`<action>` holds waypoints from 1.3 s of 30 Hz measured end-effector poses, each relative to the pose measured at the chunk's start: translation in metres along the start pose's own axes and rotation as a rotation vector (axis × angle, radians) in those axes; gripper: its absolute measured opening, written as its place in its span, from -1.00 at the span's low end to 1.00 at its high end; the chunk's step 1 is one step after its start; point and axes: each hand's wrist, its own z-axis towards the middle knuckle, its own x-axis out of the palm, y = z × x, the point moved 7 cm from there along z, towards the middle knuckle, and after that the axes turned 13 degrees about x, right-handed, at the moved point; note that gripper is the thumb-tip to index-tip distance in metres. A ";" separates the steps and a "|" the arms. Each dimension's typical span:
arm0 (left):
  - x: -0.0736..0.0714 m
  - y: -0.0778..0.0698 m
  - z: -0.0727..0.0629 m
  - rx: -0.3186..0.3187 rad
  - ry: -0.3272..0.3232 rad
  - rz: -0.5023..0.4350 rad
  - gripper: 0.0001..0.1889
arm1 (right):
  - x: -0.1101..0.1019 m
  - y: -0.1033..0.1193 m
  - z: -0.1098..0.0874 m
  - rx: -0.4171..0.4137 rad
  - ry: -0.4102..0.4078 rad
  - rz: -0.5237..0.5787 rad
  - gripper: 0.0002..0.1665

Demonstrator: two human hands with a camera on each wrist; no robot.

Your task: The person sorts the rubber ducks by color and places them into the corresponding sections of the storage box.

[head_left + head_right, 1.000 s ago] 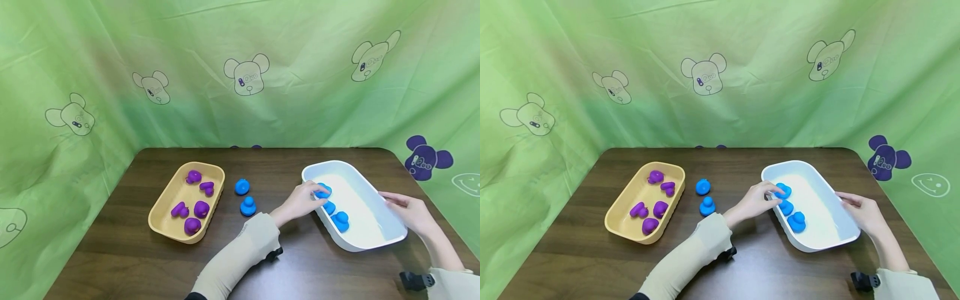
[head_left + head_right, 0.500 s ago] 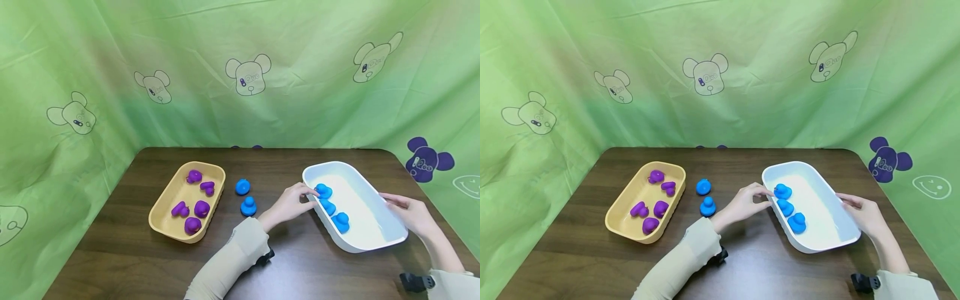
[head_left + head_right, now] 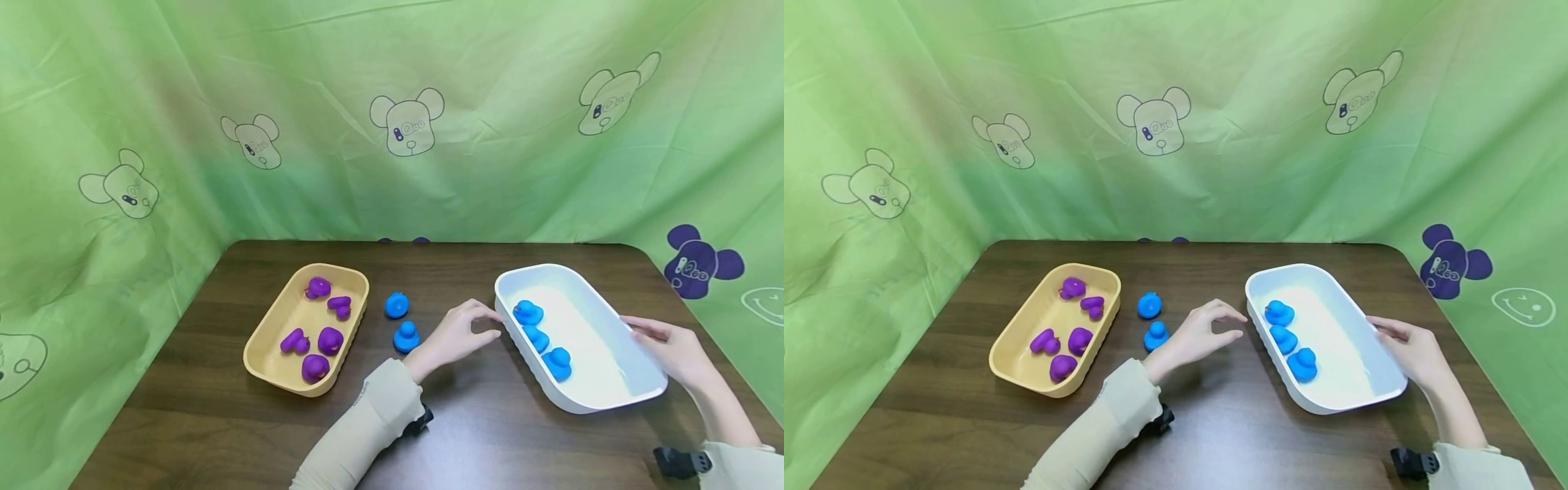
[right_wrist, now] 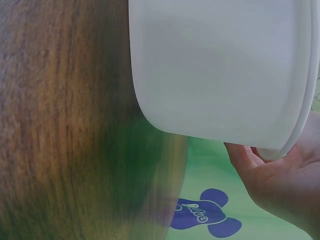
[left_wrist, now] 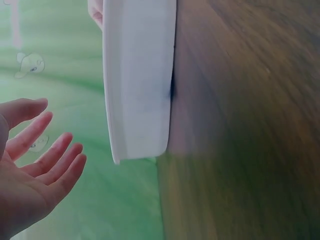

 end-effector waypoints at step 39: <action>-0.052 0.029 -0.055 -0.080 -0.156 0.100 -0.79 | -0.001 0.002 -0.001 -0.007 0.009 0.011 -0.75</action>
